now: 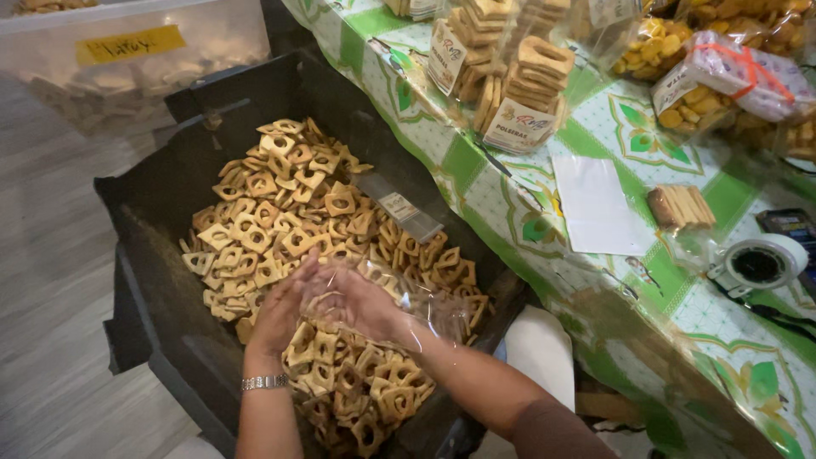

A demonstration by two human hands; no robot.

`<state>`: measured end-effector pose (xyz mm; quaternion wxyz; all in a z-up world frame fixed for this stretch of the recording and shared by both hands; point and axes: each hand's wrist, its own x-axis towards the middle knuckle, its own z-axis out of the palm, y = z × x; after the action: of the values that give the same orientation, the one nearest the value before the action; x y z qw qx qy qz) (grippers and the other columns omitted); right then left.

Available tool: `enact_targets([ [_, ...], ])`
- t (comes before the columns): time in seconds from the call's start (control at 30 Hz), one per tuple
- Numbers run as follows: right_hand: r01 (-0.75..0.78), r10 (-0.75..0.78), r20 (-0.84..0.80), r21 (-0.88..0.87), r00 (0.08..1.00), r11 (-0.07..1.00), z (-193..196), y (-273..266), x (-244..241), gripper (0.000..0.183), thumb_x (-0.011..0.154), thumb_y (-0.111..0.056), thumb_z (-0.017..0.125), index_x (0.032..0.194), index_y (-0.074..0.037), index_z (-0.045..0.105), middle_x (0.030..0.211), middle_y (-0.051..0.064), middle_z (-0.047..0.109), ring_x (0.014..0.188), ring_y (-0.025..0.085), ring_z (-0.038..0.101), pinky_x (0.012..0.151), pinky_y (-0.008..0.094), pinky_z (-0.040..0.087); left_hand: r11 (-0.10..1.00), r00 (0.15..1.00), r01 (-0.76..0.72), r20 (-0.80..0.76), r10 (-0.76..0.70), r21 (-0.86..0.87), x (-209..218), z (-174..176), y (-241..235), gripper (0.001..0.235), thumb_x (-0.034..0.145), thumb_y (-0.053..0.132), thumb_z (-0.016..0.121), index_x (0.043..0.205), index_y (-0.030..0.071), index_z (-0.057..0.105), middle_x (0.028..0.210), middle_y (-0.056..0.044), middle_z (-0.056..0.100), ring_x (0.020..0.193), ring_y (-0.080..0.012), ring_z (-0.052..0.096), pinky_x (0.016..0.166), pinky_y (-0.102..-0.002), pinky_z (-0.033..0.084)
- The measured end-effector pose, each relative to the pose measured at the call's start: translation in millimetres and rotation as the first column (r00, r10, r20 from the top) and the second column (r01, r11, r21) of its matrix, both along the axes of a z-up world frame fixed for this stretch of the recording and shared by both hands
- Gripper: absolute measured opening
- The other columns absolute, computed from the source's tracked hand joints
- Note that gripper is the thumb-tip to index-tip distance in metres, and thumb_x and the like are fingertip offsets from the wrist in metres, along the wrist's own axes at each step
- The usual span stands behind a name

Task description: The person scoops star-shaped snacks from a large black bin and places them into clear plastic bags. They arrange the snacks inside the bags and set the filled packages onto a nearby table covered with a green patterned cloth.

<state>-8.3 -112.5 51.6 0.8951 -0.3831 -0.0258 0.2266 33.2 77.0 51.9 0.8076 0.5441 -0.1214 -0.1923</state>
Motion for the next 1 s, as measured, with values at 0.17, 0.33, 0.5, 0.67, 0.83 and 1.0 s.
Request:
enact_targets([
  [0.17,-0.071,0.192,0.153,-0.574,0.969,0.816,-4.1,4.9,-6.0,0.069,0.108,-0.057,0.032,0.156,-0.01,0.047,0.109,0.012,0.06,0.093,0.019,0.064,0.081,0.03,0.06,0.973,0.987,-0.149,0.089,0.135,0.178,-2.7,-3.5,2.8,0.064,0.094,0.056,0.061,0.131,0.004,0.069,0.141,-0.012,0.067,0.133,-0.0266,0.06,0.117,-0.046,0.042],
  [0.33,-0.274,0.274,0.018,0.117,0.962,0.955,-16.5,0.6,-2.8,0.074,0.113,-0.054,0.038,0.16,0.003,0.044,0.138,0.025,0.055,0.121,0.03,0.062,0.098,0.038,0.056,0.984,0.986,-0.168,0.031,0.167,0.06,4.6,-28.1,5.5,0.052,0.093,0.047,0.068,0.114,0.0,0.076,0.124,-0.014,0.076,0.115,-0.0265,0.073,0.109,-0.046,0.052],
  [0.5,-0.035,0.261,0.199,-0.729,0.944,0.683,-10.9,15.4,-14.6,0.069,0.101,-0.046,0.053,0.159,-0.013,0.038,0.153,0.022,0.05,0.134,0.024,0.052,0.105,0.037,0.049,0.929,0.944,-0.319,-0.024,0.329,0.185,1.4,-16.1,6.0,0.051,0.092,0.049,0.067,0.107,0.001,0.077,0.118,-0.015,0.078,0.111,-0.0217,0.077,0.107,-0.042,0.056],
  [0.67,-0.275,0.306,-0.073,0.275,0.949,0.921,-37.4,9.5,-13.9,0.055,0.117,-0.039,0.051,0.158,-0.004,0.046,0.148,0.022,0.054,0.127,0.029,0.058,0.099,0.035,0.057,0.915,0.881,-0.242,-0.321,0.347,0.323,-5.7,11.8,5.8,0.045,0.098,0.041,0.063,0.117,0.002,0.078,0.119,-0.02,0.081,0.091,-0.0371,0.072,0.074,-0.066,0.046],
  [0.83,-0.087,0.087,-0.129,0.008,0.988,0.996,-36.5,12.9,-15.6,0.043,0.111,-0.032,0.054,0.148,-0.01,0.056,0.134,0.013,0.058,0.115,0.024,0.057,0.093,0.037,0.055,0.991,0.98,-0.108,-0.174,0.094,-0.075,6.7,-28.1,10.3,0.041,0.099,0.03,0.064,0.119,-0.006,0.071,0.122,-0.019,0.075,0.103,-0.0275,0.074,0.088,-0.038,0.062],
  [1.0,0.424,0.419,0.684,-0.713,0.597,0.559,9.5,1.7,-15.4,0.05,0.095,-0.019,0.072,0.141,-0.008,0.057,0.144,0.011,0.057,0.131,0.025,0.056,0.112,0.039,0.047,0.957,0.963,-0.258,-0.119,0.242,-0.137,9.8,-39.3,11.6,0.043,0.105,0.03,0.061,0.123,-0.008,0.067,0.124,-0.02,0.072,0.107,-0.0278,0.073,0.095,-0.038,0.062],
])
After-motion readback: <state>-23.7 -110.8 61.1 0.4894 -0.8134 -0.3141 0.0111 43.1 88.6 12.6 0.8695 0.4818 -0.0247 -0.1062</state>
